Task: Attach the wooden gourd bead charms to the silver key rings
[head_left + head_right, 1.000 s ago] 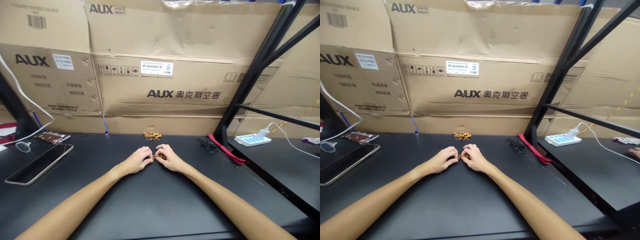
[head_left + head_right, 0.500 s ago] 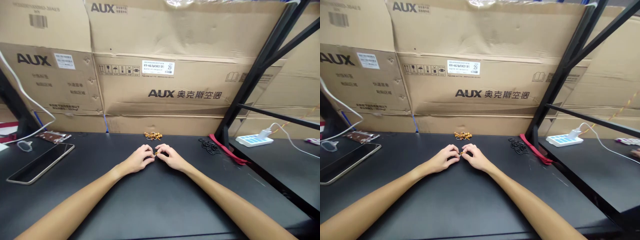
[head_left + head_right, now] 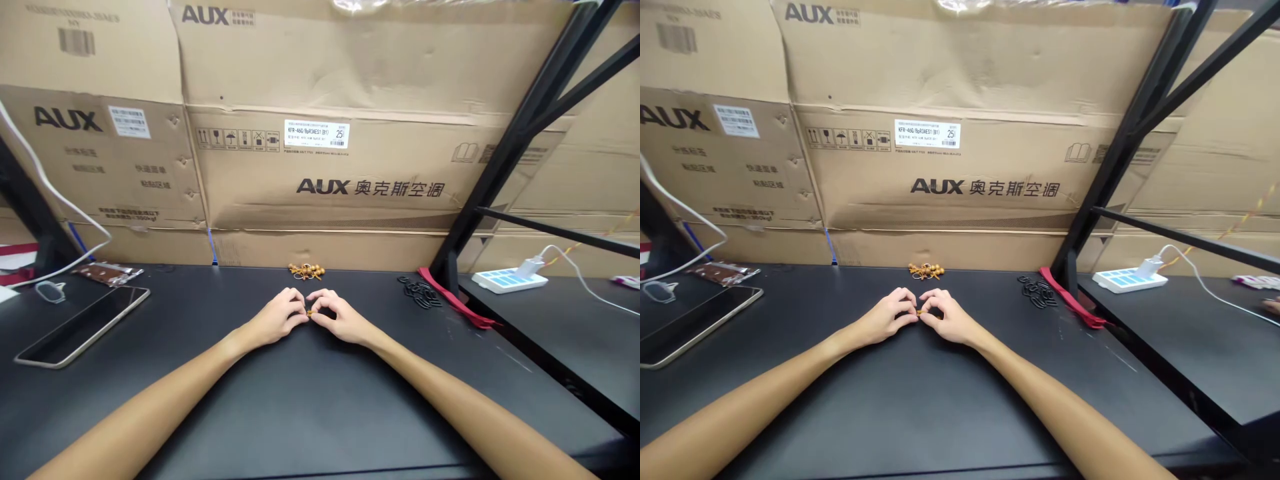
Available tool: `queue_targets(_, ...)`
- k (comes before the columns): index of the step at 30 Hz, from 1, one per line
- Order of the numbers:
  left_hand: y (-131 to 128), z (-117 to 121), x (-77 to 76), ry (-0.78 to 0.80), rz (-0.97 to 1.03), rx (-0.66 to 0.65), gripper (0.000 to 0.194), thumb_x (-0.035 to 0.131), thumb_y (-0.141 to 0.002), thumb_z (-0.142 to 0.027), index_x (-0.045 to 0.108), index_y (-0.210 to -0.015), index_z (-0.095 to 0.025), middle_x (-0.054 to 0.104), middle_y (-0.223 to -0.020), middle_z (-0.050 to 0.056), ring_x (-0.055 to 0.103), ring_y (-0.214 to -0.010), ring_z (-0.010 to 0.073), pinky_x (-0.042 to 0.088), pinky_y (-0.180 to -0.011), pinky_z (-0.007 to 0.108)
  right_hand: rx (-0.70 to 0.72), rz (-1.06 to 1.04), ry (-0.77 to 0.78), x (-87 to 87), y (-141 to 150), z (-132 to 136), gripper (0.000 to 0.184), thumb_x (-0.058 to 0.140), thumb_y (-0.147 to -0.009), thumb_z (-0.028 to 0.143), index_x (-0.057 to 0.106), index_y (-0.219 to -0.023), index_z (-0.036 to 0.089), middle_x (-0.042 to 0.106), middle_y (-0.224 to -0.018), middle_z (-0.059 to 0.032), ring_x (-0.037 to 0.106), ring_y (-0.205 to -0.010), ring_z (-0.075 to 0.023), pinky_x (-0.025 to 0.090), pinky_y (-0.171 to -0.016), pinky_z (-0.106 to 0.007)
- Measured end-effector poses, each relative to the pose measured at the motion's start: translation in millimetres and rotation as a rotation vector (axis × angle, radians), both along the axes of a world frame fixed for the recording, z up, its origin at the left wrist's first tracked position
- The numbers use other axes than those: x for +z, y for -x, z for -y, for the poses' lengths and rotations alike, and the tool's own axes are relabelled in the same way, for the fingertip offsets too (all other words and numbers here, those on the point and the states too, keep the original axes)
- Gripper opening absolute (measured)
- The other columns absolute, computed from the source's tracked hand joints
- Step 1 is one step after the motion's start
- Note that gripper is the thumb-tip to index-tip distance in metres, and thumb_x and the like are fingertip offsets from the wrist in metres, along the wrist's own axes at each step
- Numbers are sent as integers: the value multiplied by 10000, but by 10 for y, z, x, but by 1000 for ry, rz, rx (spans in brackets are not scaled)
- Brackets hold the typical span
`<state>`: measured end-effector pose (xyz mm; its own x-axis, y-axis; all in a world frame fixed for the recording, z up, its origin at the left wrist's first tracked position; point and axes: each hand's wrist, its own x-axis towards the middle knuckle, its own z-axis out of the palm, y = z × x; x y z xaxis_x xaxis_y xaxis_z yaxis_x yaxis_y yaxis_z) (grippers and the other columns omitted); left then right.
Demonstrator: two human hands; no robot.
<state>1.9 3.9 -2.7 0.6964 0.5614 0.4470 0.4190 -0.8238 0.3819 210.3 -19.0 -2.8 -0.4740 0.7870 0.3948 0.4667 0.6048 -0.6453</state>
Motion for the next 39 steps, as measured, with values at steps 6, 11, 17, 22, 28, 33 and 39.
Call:
queue_targets(6, -11, 25, 39, -8, -43, 3, 159, 512, -915, -255, 652, -863, -200, 550, -991, 52, 515, -947, 192, 446, -897, 340, -107, -15, 41, -53, -37, -97, 154, 543, -827, 198, 613, -690, 191, 591, -1133, -67, 522, -1073, -216, 358, -989, -439)
queue_targets(11, -7, 37, 45, -7, -47, 8, 153, 510, -919, -264, 649, -888, -207, 553, -1005, 49, 520, -957, 190, 437, -912, 343, -171, 22, -39, -78, -56, -122, 130, 554, -804, 178, 598, -682, 190, 593, -1084, -79, 508, -1050, -229, 365, -970, -454)
queue_targets(17, 4, 60, 36, -14, -24, 56, 184, 594, -867, -374, 646, -835, -201, 544, -1088, 62, 517, -992, 213, 440, -921, 386, -91, 21, -52, -42, -39, -54, 105, 571, -846, 230, 619, -758, 202, 578, -1143, -69, 511, -1069, -219, 376, -976, -444)
queue_targets(22, 5, 35, 16, -53, -2, 32, 181, 518, -913, -269, 660, -826, -199, 550, -1107, 69, 512, -1034, 211, 434, -944, 380, -52, 47, -100, -53, -24, -59, 89, 577, -846, 210, 620, -769, 207, 579, -1138, -69, 507, -1078, -222, 389, -970, -439)
queue_targets(28, 4, 51, 22, -67, -32, 41, 148, 552, -897, -298, 666, -871, -208, 543, -1132, 71, 510, -1040, 221, 434, -943, 389, -174, 107, -147, -65, -30, -59, 97, 580, -818, 167, 610, -731, 199, 587, -1098, -88, 498, -1039, -237, 406, -939, -451)
queue_targets(33, 2, 52, 25, -116, -43, 57, 155, 539, -904, -264, 659, -833, -195, 531, -1163, 82, 493, -1072, 233, 422, -949, 398, -96, 111, -155, -59, -5, -34, 76, 583, -843, 212, 626, -780, 212, 571, -1153, -76, 478, -1097, -240, 396, -962, -446)
queue_targets(39, 0, 64, 31, -126, -47, 58, 137, 556, -895, -286, 659, -853, -207, 536, -1161, 76, 492, -1083, 236, 413, -957, 399, -223, 126, -169, -97, -24, -72, 87, 588, -821, 176, 615, -742, 199, 584, -1101, -92, 482, -1060, -249, 411, -931, -448)
